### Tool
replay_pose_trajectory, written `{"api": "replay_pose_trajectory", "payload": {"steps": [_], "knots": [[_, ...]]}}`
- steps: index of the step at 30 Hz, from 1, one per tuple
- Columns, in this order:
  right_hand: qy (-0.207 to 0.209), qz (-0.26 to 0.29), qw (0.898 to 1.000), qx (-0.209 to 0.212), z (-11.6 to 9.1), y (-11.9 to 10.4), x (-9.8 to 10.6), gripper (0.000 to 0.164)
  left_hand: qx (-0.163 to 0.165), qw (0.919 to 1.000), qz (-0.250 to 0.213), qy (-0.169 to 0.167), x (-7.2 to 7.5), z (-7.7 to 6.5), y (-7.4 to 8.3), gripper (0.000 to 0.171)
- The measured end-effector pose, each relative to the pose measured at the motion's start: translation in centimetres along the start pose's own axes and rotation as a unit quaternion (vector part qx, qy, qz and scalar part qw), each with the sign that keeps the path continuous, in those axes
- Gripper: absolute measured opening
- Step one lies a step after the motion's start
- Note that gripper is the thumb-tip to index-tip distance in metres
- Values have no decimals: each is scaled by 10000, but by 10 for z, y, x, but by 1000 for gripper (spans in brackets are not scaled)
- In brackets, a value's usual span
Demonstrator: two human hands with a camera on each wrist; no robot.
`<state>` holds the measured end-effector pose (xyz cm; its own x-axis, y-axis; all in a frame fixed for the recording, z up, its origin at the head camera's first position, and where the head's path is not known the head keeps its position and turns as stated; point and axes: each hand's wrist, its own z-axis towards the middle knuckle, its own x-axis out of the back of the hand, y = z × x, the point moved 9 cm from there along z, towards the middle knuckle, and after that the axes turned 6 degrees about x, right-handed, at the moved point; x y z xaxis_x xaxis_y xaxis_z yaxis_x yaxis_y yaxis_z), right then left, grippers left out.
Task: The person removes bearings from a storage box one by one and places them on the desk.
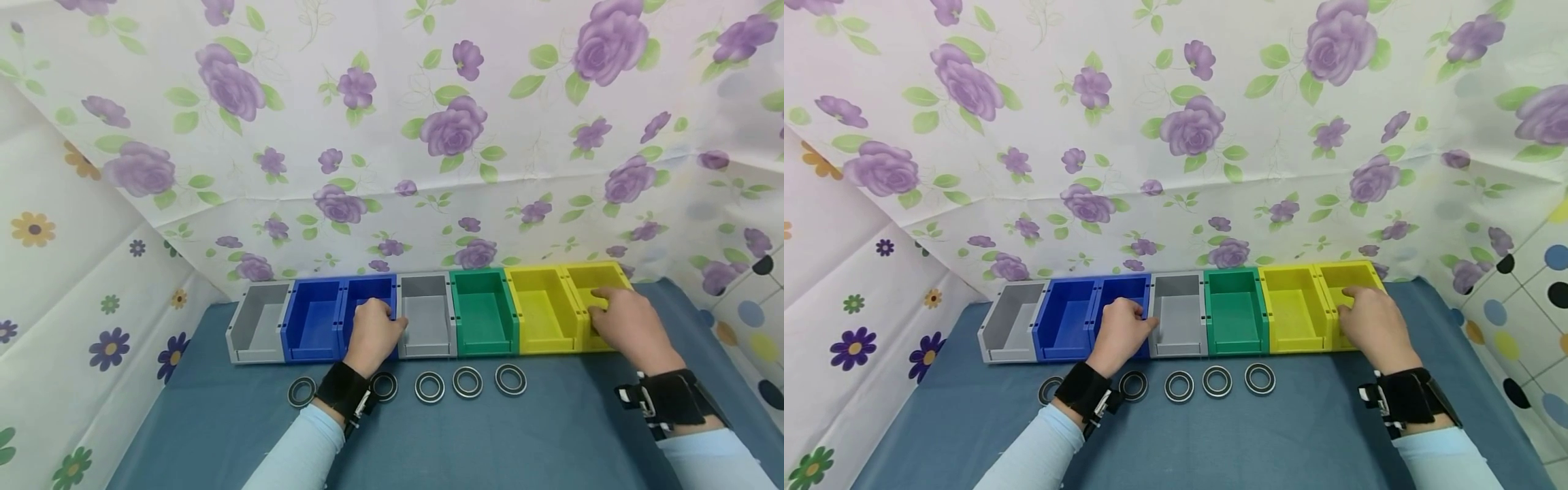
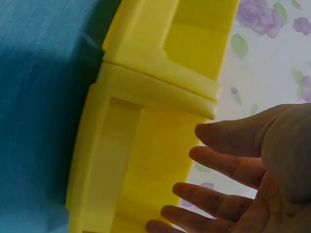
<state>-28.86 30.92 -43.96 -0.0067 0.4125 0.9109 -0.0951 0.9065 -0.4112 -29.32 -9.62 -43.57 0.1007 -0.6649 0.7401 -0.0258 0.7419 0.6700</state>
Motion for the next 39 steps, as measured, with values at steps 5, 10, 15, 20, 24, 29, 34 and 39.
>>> {"api": "replay_pose_trajectory", "payload": {"steps": [5, 10, 15, 20, 24, 29, 34, 39], "knots": [[-154, -54, 9998, -118, 3, 8, -7, 49, 26, 10000, 38, -2, -1, 1, -1, 50], [-323, -37, 9994, -132, 6, 17, -14, 51, 42, 10000, 6, -53, -1, 0, -1, 49], [-481, 55, 9987, -184, 9, 23, -21, 51, 74, 9999, -27, -91, -2, 1, -2, 47], [-426, -6, 9990, -91, 11, 25, -23, 51, 74, 9999, -42, -85, -2, 0, -2, 48], [-408, -5, 9992, -50, 13, 26, -26, 51, 73, 9999, -44, -88, -1, 0, -1, 48], [-372, -23, 9993, 9, 14, 27, -29, 51, 57, 10000, -39, -58, -1, 0, -1, 49], [-340, 54, 9993, 145, 14, 27, -31, 49, 45, 10000, -52, -72, -1, 0, -1, 50], [-350, 27, 9993, 129, 14, 27, -34, 48, 25, 10000, -60, -66, -1, 0, -1, 50]]}}
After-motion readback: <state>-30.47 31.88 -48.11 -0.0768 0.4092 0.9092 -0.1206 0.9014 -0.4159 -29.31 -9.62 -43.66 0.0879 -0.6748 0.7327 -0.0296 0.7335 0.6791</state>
